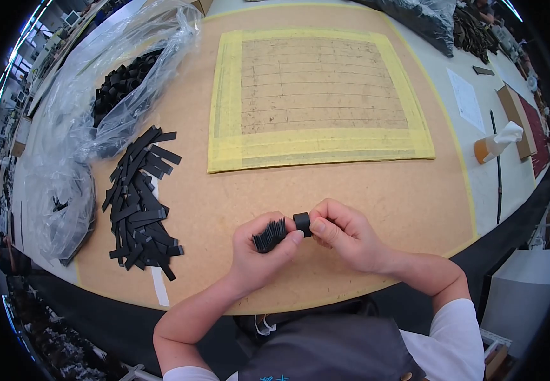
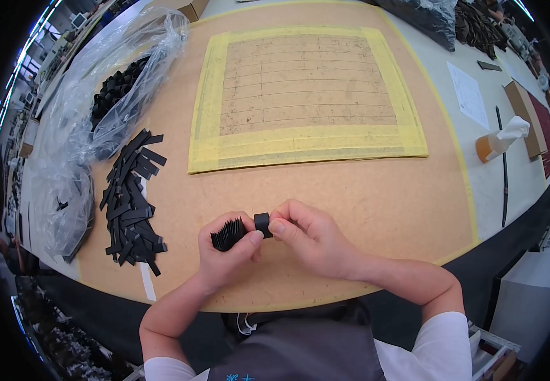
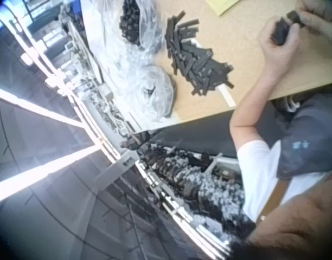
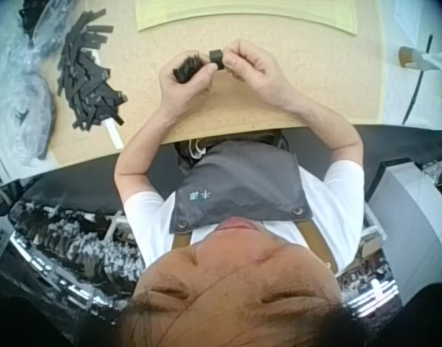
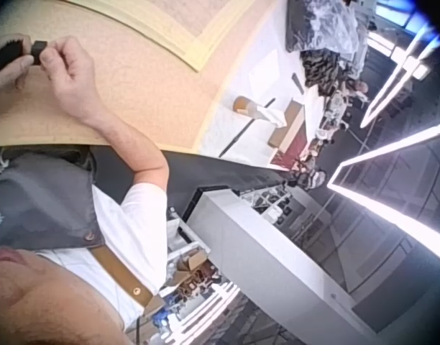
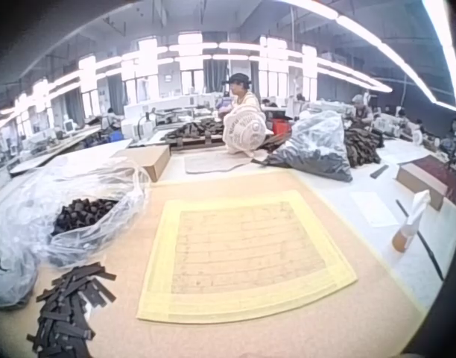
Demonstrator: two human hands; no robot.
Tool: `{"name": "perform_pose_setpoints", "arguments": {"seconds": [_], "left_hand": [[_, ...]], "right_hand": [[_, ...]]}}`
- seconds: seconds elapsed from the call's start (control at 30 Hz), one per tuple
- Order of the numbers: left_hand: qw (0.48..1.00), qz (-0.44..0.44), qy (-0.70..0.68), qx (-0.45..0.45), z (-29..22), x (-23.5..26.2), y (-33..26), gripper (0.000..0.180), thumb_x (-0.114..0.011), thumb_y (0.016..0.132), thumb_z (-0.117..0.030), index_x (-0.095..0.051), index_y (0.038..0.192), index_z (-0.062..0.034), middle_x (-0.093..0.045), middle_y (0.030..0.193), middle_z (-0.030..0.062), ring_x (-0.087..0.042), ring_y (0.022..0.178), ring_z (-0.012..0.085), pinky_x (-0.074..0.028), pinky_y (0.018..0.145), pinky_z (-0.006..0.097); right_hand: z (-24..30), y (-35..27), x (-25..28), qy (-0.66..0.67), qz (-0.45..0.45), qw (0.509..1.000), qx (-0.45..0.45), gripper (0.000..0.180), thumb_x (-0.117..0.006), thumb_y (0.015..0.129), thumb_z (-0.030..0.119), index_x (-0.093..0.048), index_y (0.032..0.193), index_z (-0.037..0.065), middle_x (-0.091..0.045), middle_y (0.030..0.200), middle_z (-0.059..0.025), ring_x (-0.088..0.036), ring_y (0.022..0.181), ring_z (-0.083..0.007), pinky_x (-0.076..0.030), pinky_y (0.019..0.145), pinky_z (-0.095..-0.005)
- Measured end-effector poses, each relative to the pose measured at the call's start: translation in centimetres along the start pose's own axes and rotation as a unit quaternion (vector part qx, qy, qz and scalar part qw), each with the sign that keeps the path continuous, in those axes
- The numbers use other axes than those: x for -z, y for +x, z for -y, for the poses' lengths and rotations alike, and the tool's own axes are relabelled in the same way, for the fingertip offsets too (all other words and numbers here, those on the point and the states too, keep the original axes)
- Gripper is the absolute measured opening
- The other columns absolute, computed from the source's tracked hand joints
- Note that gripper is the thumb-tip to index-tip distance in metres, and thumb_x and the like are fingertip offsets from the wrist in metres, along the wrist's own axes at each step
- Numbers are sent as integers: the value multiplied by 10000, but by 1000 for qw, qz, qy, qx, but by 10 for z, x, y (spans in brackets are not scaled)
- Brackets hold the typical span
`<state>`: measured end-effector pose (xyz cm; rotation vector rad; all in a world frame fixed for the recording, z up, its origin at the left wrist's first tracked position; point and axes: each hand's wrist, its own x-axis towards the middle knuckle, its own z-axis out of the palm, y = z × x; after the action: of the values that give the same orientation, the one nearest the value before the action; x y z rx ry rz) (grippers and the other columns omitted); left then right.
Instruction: Assembling small black leather strips by threading them through rings and stacking them on a template board.
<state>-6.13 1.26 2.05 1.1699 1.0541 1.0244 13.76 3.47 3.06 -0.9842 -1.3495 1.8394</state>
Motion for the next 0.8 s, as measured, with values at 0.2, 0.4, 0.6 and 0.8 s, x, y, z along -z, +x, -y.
{"name": "perform_pose_setpoints", "arguments": {"seconds": [0.2,0.4,0.6,0.8], "left_hand": [[1000,-7,-2,-7,-3,3,-1,57,-635,875,-17,-584,878,9,-600,702,30,-587,598,91,-485,558,220],[994,17,80,-79,0,7,2,70,-642,894,-34,-587,898,10,-598,718,45,-585,628,86,-485,566,217],[995,-40,-73,-55,-13,-3,5,126,-652,898,-54,-622,1009,-5,-603,776,7,-531,630,40,-423,563,193],[993,109,-37,7,-6,13,8,223,-612,929,-109,-576,1089,40,-645,868,91,-602,687,114,-501,608,241]], "right_hand": [[9,2,-1,100,32,994,-4,189,-567,975,123,-594,1115,-1,-593,940,-23,-553,862,-77,-455,762,-238],[-8,4,4,-5,13,997,75,166,-643,915,61,-641,1066,-7,-583,984,-31,-569,889,-86,-455,781,-240],[-3,3,4,36,67,996,40,124,-619,935,96,-639,1021,8,-546,970,-16,-536,908,-77,-428,798,-244],[-3,-1,3,45,89,995,20,123,-606,948,149,-604,946,26,-525,933,-11,-509,880,-74,-416,799,-244]]}}
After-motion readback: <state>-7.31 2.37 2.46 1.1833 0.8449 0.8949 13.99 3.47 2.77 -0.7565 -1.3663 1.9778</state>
